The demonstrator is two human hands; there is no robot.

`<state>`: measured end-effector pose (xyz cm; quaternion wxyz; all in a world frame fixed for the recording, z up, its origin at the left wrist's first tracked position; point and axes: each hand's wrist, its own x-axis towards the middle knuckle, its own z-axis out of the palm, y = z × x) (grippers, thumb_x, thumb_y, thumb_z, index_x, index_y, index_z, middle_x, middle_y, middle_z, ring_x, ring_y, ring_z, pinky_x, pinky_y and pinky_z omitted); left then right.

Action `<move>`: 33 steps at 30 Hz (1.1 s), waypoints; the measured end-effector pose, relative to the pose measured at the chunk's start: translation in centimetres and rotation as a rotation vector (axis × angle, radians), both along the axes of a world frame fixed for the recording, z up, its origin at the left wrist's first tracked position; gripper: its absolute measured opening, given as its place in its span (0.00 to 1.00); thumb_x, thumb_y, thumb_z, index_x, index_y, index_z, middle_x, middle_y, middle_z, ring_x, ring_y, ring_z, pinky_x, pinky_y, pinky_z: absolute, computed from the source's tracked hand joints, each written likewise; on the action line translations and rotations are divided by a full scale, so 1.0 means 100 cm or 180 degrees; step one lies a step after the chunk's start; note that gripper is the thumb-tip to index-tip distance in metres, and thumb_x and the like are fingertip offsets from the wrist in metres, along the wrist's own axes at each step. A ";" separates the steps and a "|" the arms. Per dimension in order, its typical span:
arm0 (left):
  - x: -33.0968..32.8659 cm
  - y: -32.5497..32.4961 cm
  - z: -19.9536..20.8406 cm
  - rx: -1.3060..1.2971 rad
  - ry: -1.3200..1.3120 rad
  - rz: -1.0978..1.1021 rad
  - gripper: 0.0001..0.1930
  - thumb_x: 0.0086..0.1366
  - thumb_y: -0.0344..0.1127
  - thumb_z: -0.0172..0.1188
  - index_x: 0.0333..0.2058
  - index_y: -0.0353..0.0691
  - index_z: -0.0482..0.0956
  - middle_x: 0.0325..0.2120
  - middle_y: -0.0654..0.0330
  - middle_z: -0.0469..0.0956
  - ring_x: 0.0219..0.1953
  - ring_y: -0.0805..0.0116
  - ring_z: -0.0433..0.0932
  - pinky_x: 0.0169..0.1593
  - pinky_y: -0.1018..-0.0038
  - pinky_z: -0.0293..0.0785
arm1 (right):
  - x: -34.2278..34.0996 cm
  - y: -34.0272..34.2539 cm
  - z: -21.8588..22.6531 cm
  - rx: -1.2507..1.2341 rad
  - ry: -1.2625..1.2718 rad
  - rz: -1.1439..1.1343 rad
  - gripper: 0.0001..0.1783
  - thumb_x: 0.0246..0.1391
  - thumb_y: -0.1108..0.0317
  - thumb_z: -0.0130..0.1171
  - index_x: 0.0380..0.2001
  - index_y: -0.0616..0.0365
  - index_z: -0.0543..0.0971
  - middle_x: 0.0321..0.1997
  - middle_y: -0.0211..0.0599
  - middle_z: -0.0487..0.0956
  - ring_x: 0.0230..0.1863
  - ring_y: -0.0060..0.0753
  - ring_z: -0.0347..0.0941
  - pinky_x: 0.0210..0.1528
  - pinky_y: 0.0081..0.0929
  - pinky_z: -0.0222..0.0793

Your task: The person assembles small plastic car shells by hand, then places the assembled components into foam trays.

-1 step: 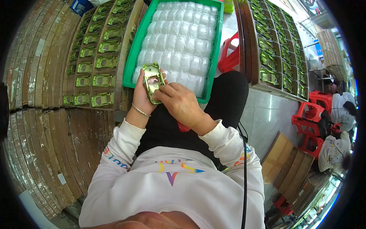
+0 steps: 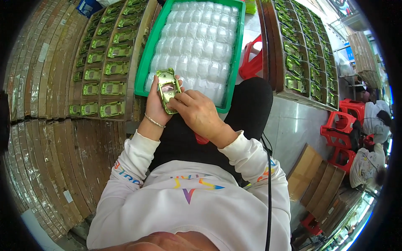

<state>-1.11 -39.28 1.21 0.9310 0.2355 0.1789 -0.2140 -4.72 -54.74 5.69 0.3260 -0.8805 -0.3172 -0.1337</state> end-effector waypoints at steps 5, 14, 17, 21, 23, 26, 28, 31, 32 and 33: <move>0.002 0.002 -0.003 -0.0217 -0.0057 -0.0058 0.30 0.69 0.60 0.41 0.47 0.35 0.72 0.35 0.53 0.78 0.37 0.57 0.78 0.40 0.67 0.78 | 0.004 0.000 0.001 -0.0314 -0.0261 -0.0116 0.14 0.41 0.67 0.64 0.36 0.48 0.81 0.39 0.24 0.79 0.43 0.29 0.73 0.42 0.28 0.66; 0.002 -0.003 0.002 -0.0256 -0.0002 -0.0090 0.31 0.68 0.61 0.40 0.48 0.35 0.71 0.37 0.53 0.77 0.36 0.58 0.78 0.37 0.70 0.78 | 0.003 0.003 0.004 -0.0458 -0.0359 -0.0433 0.11 0.44 0.62 0.64 0.35 0.48 0.81 0.39 0.20 0.81 0.45 0.26 0.73 0.46 0.30 0.63; 0.002 -0.005 0.002 -0.0124 0.0008 0.0010 0.31 0.68 0.61 0.41 0.48 0.35 0.71 0.38 0.53 0.77 0.38 0.60 0.78 0.39 0.69 0.77 | 0.004 0.004 0.003 -0.0502 -0.0297 -0.0393 0.11 0.45 0.63 0.63 0.34 0.48 0.81 0.39 0.20 0.81 0.45 0.25 0.73 0.46 0.30 0.63; 0.003 -0.003 -0.004 -0.0170 0.0075 -0.0125 0.30 0.68 0.60 0.43 0.48 0.36 0.71 0.39 0.53 0.77 0.39 0.62 0.77 0.42 0.69 0.76 | 0.006 0.001 0.004 -0.0660 -0.0101 -0.0097 0.12 0.42 0.66 0.61 0.35 0.49 0.81 0.37 0.22 0.81 0.46 0.25 0.72 0.48 0.30 0.63; 0.002 -0.009 0.004 0.0075 0.0055 -0.0041 0.28 0.69 0.58 0.44 0.48 0.35 0.71 0.40 0.54 0.76 0.41 0.63 0.77 0.45 0.70 0.75 | 0.007 -0.001 0.004 -0.0700 -0.0074 -0.0049 0.13 0.41 0.67 0.61 0.35 0.49 0.80 0.36 0.22 0.81 0.46 0.26 0.72 0.48 0.30 0.62; 0.000 -0.010 0.006 0.0322 -0.0013 -0.0067 0.28 0.70 0.56 0.41 0.51 0.35 0.70 0.43 0.56 0.76 0.45 0.64 0.75 0.51 0.70 0.72 | 0.009 -0.003 0.004 -0.0706 -0.0075 0.0065 0.14 0.40 0.68 0.60 0.36 0.50 0.80 0.36 0.23 0.80 0.46 0.26 0.72 0.49 0.30 0.62; -0.001 -0.011 0.008 0.0405 -0.0076 -0.0086 0.27 0.70 0.55 0.41 0.51 0.35 0.70 0.43 0.57 0.76 0.46 0.64 0.75 0.51 0.70 0.72 | 0.011 -0.005 0.004 -0.0681 -0.0096 0.0115 0.14 0.40 0.69 0.60 0.36 0.51 0.80 0.36 0.23 0.80 0.46 0.26 0.71 0.49 0.29 0.61; -0.001 -0.012 0.011 0.0550 -0.0139 -0.0124 0.26 0.71 0.54 0.42 0.51 0.36 0.70 0.43 0.58 0.76 0.46 0.64 0.75 0.52 0.70 0.72 | 0.014 -0.008 0.003 -0.0743 -0.0042 0.0267 0.14 0.42 0.69 0.59 0.37 0.52 0.79 0.38 0.25 0.80 0.46 0.27 0.71 0.50 0.29 0.61; 0.000 -0.013 0.012 0.0615 -0.0133 -0.0142 0.26 0.71 0.54 0.42 0.51 0.36 0.70 0.44 0.58 0.76 0.46 0.65 0.75 0.52 0.70 0.72 | 0.015 -0.008 0.000 -0.0751 -0.0073 0.0333 0.15 0.42 0.69 0.58 0.38 0.52 0.79 0.38 0.25 0.80 0.46 0.27 0.71 0.52 0.29 0.60; 0.000 -0.014 0.014 0.0614 -0.0135 -0.0148 0.26 0.71 0.54 0.42 0.51 0.36 0.70 0.44 0.58 0.76 0.46 0.65 0.75 0.52 0.70 0.72 | 0.015 -0.008 -0.002 -0.0759 -0.0100 0.0399 0.15 0.43 0.69 0.58 0.38 0.53 0.79 0.38 0.26 0.80 0.46 0.28 0.71 0.53 0.29 0.60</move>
